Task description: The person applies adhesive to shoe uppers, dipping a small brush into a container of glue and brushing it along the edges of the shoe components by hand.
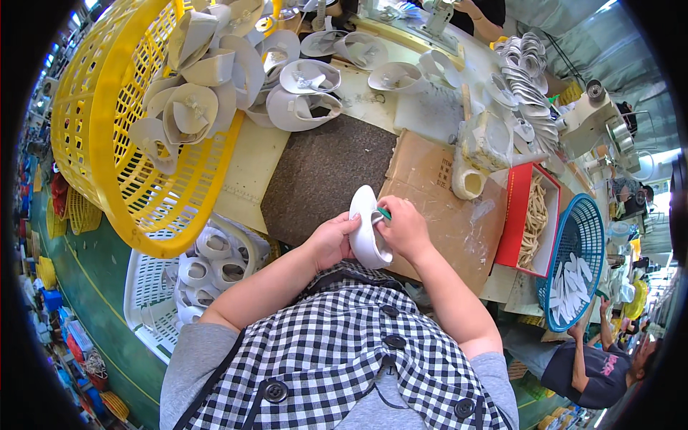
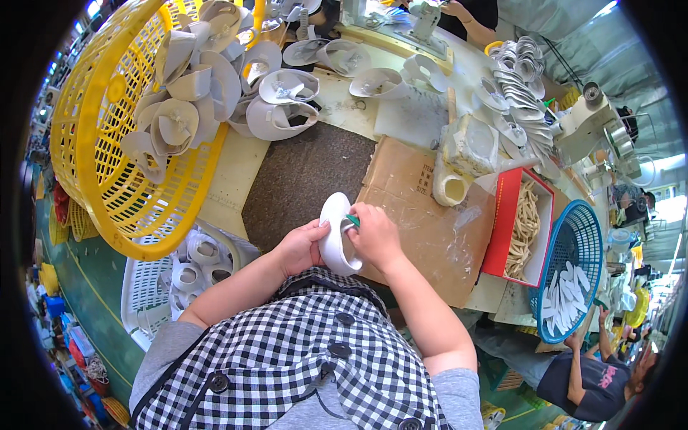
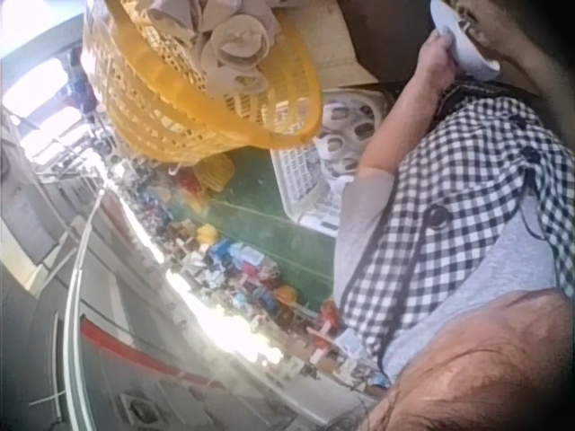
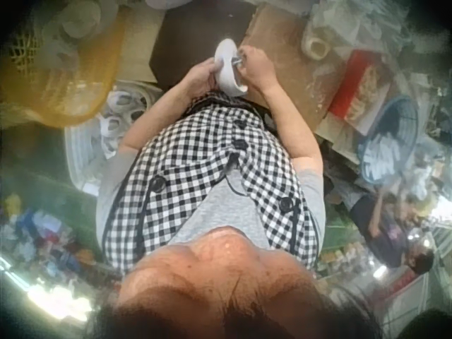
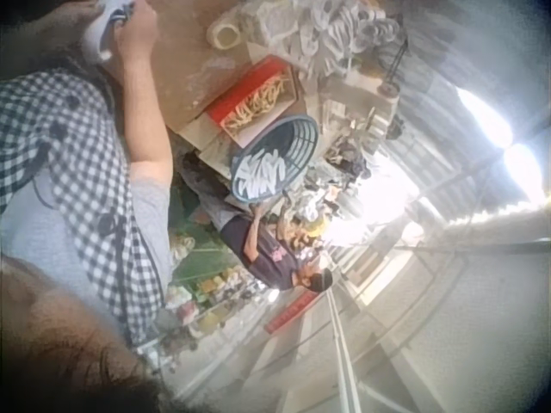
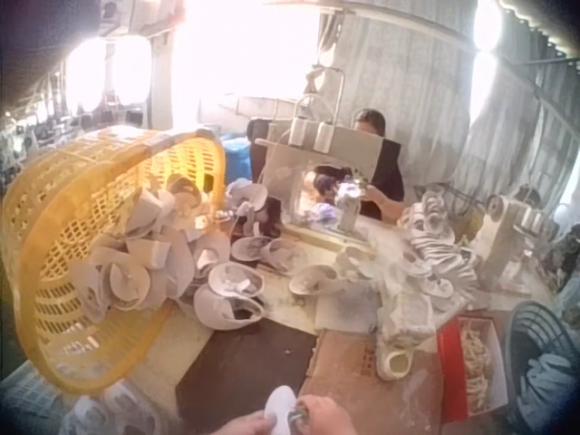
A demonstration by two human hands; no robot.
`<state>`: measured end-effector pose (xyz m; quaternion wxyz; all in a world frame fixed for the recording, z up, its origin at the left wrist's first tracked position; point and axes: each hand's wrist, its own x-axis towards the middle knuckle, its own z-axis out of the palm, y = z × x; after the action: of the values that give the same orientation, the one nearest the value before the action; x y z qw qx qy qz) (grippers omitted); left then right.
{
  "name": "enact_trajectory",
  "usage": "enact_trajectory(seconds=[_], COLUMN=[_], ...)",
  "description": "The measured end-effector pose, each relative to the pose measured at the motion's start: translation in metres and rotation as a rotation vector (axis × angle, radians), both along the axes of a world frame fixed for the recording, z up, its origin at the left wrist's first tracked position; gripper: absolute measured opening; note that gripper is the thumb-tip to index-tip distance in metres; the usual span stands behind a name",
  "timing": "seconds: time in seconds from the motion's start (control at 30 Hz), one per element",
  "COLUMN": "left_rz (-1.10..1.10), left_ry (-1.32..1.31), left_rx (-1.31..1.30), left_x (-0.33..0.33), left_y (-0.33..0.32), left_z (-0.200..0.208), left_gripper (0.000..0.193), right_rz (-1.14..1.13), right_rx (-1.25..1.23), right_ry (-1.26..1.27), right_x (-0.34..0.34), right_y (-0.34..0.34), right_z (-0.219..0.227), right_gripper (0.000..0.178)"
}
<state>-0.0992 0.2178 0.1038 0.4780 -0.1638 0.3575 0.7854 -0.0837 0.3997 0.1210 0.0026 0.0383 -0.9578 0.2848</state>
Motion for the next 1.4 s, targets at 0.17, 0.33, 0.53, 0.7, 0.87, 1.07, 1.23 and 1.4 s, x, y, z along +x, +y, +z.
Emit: enact_trajectory(seconds=[0.17, 0.33, 0.53, 0.7, 0.87, 1.07, 1.23, 1.4], left_rz=[-0.052, -0.105, 0.04, 0.111, -0.046, -0.006, 0.053, 0.024], left_ry=[0.098, 0.346, 0.118, 0.336, 0.608, 0.355, 0.372, 0.381], left_rx=[-0.154, -0.448, -0.317, -0.282, -0.452, -0.43, -0.346, -0.367], left_x=[0.014, 0.012, 0.013, 0.013, -0.012, -0.035, -0.048, -0.061], left_y=[0.025, 0.04, 0.052, 0.064, 0.07, 0.078, 0.096, 0.117], left_z=[0.002, -0.012, -0.035, -0.013, 0.01, -0.016, 0.011, -0.011], left_gripper=[0.039, 0.042, 0.022, 0.025, 0.034, 0.027, 0.031, 0.034], right_rz=[-0.032, 0.073, 0.083, 0.026, -0.162, -0.596, -0.59, -0.668], right_rx=[0.32, 0.268, 0.121, -0.012, -0.561, -0.763, -0.592, -0.404], right_ry=[0.374, 0.367, 0.195, 0.191, 0.162, 0.067, 0.332, 0.322], right_x=[-0.011, 0.006, 0.013, 0.011, 0.026, 0.042, 0.015, -0.003], right_y=[0.012, 0.027, 0.042, 0.052, 0.111, 0.183, 0.201, 0.206], right_z=[-0.039, -0.046, -0.042, -0.054, -0.026, 0.008, 0.004, -0.031], right_gripper=[0.019, 0.022, 0.03, 0.027, 0.028, 0.026, 0.02, 0.016])
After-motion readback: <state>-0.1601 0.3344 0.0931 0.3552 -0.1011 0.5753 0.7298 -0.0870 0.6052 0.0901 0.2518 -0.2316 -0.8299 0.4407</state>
